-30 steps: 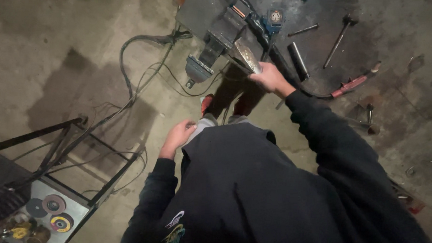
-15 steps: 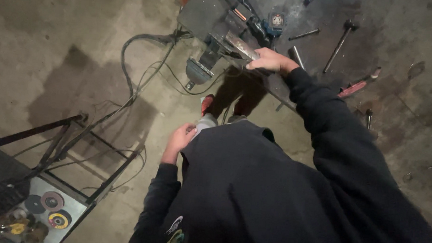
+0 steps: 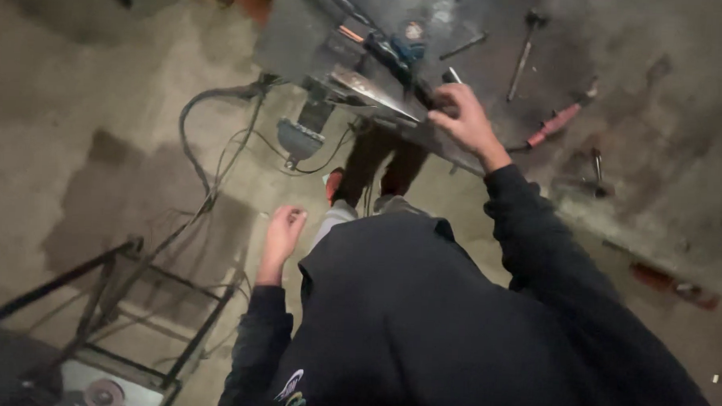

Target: The person picks up a cylindrical metal part and a smaller metal ring from a workbench. They insert the ring into the cylinder and rotate the assembly to check the fit. The person then picks up a second metal cylinder and places it on the table.

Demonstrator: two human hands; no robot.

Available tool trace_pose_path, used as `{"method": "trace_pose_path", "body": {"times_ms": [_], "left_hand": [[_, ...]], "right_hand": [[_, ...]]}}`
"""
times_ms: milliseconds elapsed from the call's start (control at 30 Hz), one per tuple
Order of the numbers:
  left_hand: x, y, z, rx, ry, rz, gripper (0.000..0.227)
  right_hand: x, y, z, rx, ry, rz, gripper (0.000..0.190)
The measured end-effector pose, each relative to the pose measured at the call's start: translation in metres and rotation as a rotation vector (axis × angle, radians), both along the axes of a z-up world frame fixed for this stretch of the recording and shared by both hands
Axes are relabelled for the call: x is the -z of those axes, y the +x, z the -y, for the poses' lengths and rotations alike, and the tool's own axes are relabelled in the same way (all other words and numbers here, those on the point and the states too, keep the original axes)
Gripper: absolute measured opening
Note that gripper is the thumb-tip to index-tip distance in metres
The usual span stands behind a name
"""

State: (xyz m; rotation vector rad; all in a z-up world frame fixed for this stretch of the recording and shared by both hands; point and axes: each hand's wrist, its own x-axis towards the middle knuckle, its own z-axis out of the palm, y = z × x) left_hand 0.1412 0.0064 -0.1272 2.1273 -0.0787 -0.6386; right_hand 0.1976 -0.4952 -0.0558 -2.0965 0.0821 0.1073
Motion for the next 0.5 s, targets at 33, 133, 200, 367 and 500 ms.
{"method": "trace_pose_path", "body": {"times_ms": [33, 133, 200, 367, 500], "left_hand": [[-0.001, 0.006, -0.001, 0.031, -0.002, -0.01, 0.027], [-0.019, 0.027, 0.008, 0.136, -0.044, 0.077, 0.022], [-0.053, 0.052, 0.031, 0.271, -0.056, 0.135, 0.017], [-0.13, 0.079, 0.11, 0.471, -0.229, 0.194, 0.023], [-0.155, 0.079, 0.166, 0.726, -0.264, 0.173, 0.03]], "right_hand": [[0.01, -0.019, 0.02, 0.031, -0.002, -0.01, 0.046], [0.019, -0.081, 0.058, 0.321, -0.062, -0.065, 0.029], [-0.004, -0.103, 0.065, 0.399, -0.106, 0.001, 0.033], [-0.016, -0.17, 0.017, 0.598, 0.152, -0.086, 0.047], [-0.036, -0.181, -0.053, 0.651, 0.741, -0.202, 0.044]]}}
